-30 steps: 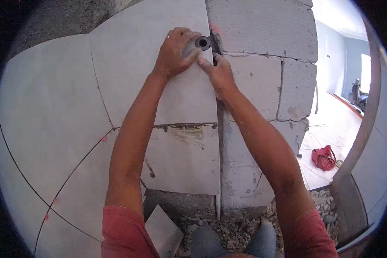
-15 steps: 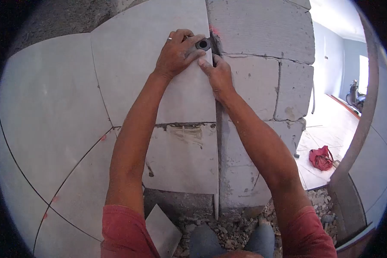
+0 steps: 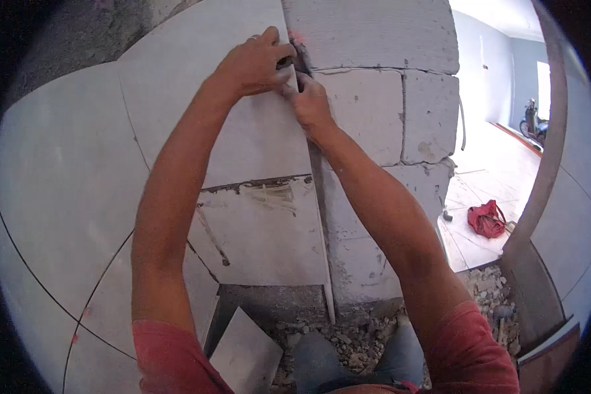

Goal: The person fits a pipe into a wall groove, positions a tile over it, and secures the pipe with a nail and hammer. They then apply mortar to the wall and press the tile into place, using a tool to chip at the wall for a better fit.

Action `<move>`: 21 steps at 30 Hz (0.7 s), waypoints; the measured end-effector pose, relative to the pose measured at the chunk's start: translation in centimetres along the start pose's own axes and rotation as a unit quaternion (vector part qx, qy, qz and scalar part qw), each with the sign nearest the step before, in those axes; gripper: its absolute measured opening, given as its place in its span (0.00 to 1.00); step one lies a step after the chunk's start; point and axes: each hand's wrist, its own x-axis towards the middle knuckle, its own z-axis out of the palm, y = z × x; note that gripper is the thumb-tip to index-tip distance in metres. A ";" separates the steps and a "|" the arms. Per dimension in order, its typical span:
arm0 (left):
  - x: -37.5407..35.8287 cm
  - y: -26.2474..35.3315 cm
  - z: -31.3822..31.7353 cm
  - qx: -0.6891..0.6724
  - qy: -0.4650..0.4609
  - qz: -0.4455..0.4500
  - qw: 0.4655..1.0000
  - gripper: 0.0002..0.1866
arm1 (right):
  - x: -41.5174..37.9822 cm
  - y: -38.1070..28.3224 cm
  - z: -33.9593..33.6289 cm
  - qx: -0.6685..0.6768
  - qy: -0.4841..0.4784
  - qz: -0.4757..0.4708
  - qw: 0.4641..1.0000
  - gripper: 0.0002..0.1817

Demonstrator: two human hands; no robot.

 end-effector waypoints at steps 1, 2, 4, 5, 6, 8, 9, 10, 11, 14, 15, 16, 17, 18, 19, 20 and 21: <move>0.5 0.1 -0.5 -0.002 -0.003 0.005 1.000 0.19 | 0.1 0.0 0.0 0.005 -0.008 0.007 1.000 0.21; 0.8 0.2 -1.0 0.007 -0.032 0.007 0.999 0.21 | -0.1 0.1 0.0 0.009 -0.018 0.018 1.000 0.22; 1.7 0.0 -0.6 0.019 -0.068 0.009 0.997 0.25 | 0.2 1.3 0.3 0.017 -0.009 0.009 1.000 0.22; 1.8 0.0 -0.2 0.013 -0.072 0.014 0.997 0.25 | 0.5 2.0 0.4 0.026 -0.003 -0.009 1.000 0.23; 2.0 0.4 -0.9 0.033 -0.079 0.012 0.996 0.25 | 0.7 2.2 0.5 0.024 0.000 -0.003 1.000 0.23; 2.2 0.1 -1.7 0.051 -0.097 0.049 0.993 0.24 | 0.8 2.6 0.6 0.003 0.014 -0.011 1.000 0.26; 2.0 -0.1 -1.8 0.044 -0.103 0.055 0.992 0.24 | 0.6 2.0 0.5 0.001 0.019 -0.002 1.000 0.26; 1.9 0.0 -1.7 -0.064 -0.107 0.015 0.992 0.13 | 0.5 0.8 0.3 -0.016 0.006 0.003 1.000 0.28; 1.9 0.5 -1.2 -0.177 -0.114 -0.023 0.977 0.07 | 0.0 0.3 -0.2 -0.038 -0.003 0.013 0.999 0.30; 1.3 -4.1 1.5 0.009 -0.002 0.145 0.989 0.15 | 0.4 1.9 0.7 -0.085 0.018 0.067 0.994 0.35; 2.4 -7.5 4.8 0.084 0.076 0.246 0.963 0.21 | 1.3 3.2 3.0 -0.058 0.023 0.050 0.997 0.38; 2.2 -4.7 3.0 0.034 0.035 0.218 0.975 0.19 | 0.7 1.7 1.8 -0.036 0.029 0.032 0.998 0.41; 1.2 -1.8 1.1 -0.042 -0.019 0.142 0.989 0.18 | -0.7 0.3 1.3 -0.101 0.061 0.076 0.990 0.40; 0.8 1.2 -0.8 -0.087 -0.049 0.110 0.989 0.17 | -3.9 -4.7 0.8 -0.163 0.089 0.120 0.975 0.39; 0.5 3.7 -2.5 -0.104 -0.069 0.095 0.988 0.16 | -3.2 -5.4 1.6 -0.181 0.105 0.106 0.972 0.37; 0.6 4.9 -3.2 -0.114 -0.076 0.097 0.986 0.16 | -2.6 -4.3 2.3 -0.203 0.109 0.083 0.970 0.36; 0.8 5.6 -3.6 -0.123 -0.085 0.101 0.984 0.16 | -2.2 -3.4 2.4 -0.233 0.105 0.056 0.965 0.35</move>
